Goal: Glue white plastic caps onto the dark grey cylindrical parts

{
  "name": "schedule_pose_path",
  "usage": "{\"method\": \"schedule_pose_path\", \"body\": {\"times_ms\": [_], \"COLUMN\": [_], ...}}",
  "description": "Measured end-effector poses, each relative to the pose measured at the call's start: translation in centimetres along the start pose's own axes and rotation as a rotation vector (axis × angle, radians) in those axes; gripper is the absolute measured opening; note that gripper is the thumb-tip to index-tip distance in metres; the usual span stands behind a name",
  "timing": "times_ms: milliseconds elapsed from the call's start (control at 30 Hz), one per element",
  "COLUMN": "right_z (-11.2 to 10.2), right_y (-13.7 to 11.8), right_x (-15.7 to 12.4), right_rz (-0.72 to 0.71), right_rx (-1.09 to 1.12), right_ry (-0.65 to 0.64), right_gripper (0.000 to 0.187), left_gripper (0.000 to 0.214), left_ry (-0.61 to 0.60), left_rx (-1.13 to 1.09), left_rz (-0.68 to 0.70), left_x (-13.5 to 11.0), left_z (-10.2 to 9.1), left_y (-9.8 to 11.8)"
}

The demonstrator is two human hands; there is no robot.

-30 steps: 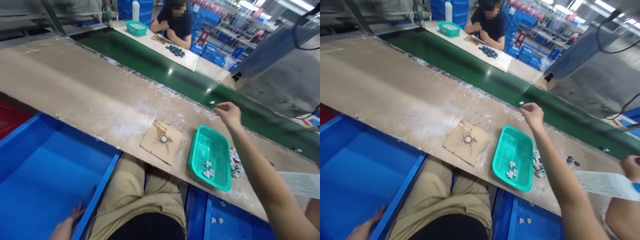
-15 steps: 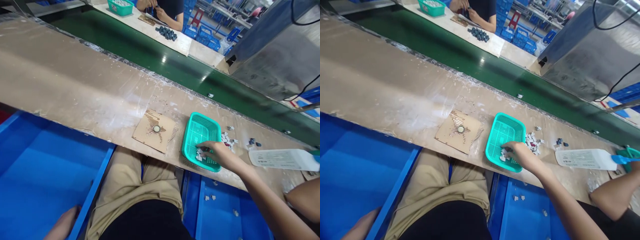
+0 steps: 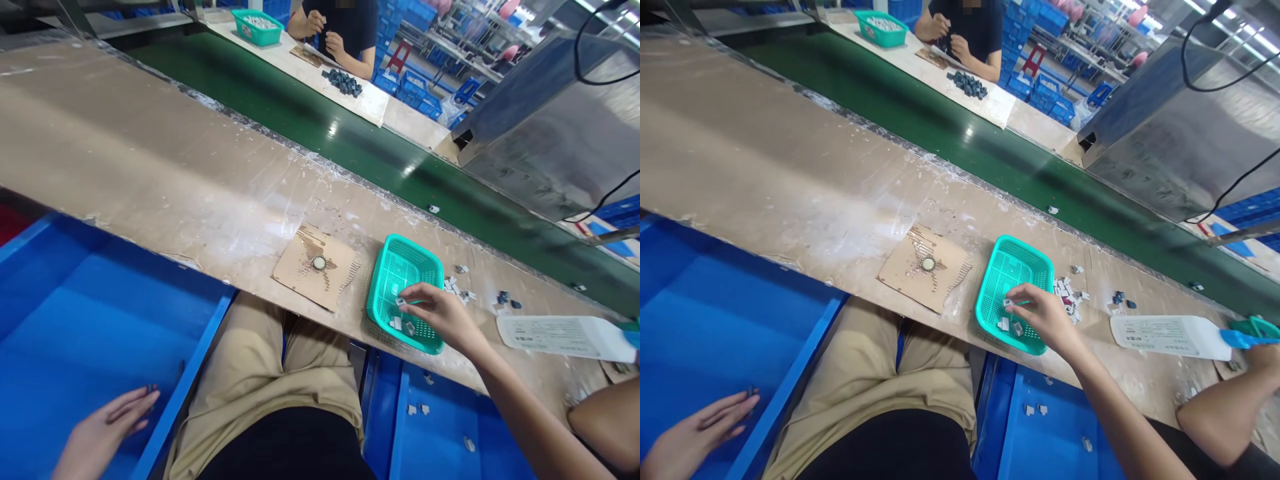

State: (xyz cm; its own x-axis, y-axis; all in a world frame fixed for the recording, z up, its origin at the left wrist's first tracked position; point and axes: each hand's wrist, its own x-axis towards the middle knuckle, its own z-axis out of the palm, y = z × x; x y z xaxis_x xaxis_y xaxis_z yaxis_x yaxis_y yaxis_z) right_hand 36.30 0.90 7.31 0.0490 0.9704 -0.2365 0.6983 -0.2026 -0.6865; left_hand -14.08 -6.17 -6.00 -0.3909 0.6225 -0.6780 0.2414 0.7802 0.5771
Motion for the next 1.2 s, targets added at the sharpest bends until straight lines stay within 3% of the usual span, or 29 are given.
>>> {"method": "schedule_pose_path", "body": {"times_ms": [100,233,333,433,567,667,733,833,967,1033,1100,1200], "right_z": [1.0,4.0,6.4,8.0,9.1,9.3,9.1,8.5,7.5,7.3,7.3,7.4], "right_y": [-2.4,-6.1,-7.6,-7.7,-7.1,-7.2,-7.8,-9.3,-11.5,-12.4,-13.0,-13.5], "right_x": [0.9,3.2,5.3,7.1,8.4,8.5,8.0,6.4,3.4,2.0,1.0,0.3], "right_rz": [-0.134,-0.407,-0.555,-0.608,-0.587,-0.560,-0.509,-0.319,0.006,0.054,0.009,-0.111], "right_rx": [0.054,-0.111,-0.220,-0.263,-0.300,-0.266,-0.173,0.147,0.547,0.628,0.639,0.594], "right_ry": [0.145,0.191,0.173,0.119,0.021,-0.010,0.014,0.009,-0.248,-0.360,-0.333,-0.223], "right_gripper": [0.027,0.018,0.014,0.017,0.021,0.019,0.018,0.029,0.036,0.031,0.029,0.029], "left_gripper": [0.003,0.025,0.025,0.021,0.017,0.028,0.029,0.024,0.011,0.009,0.009,0.015], "left_ry": [0.057,-0.018,-0.215,-0.437,-0.679,-0.712,-0.677,-0.625,-0.386,-0.309,-0.357,-0.534], "left_rx": [-0.588,-0.914,-0.977,-1.016,-1.008,-0.996,-1.018,-1.067,-1.015,-0.962,-0.960,-1.012], "left_rz": [-0.247,-0.220,-0.178,-0.132,-0.049,-0.016,0.021,0.120,0.470,0.589,0.563,0.393], "left_x": [-1.5,-3.8,-5.0,-5.8,-6.7,-7.1,-7.4,-7.8,-8.7,-9.3,-9.8,-10.3], "left_z": [1.3,4.6,7.2,9.2,10.8,11.6,12.1,12.8,13.5,13.7,13.7,13.8], "left_y": [3.2,7.6,9.3,9.6,9.9,10.8,11.7,13.0,14.2,14.7,15.2,15.8]}}
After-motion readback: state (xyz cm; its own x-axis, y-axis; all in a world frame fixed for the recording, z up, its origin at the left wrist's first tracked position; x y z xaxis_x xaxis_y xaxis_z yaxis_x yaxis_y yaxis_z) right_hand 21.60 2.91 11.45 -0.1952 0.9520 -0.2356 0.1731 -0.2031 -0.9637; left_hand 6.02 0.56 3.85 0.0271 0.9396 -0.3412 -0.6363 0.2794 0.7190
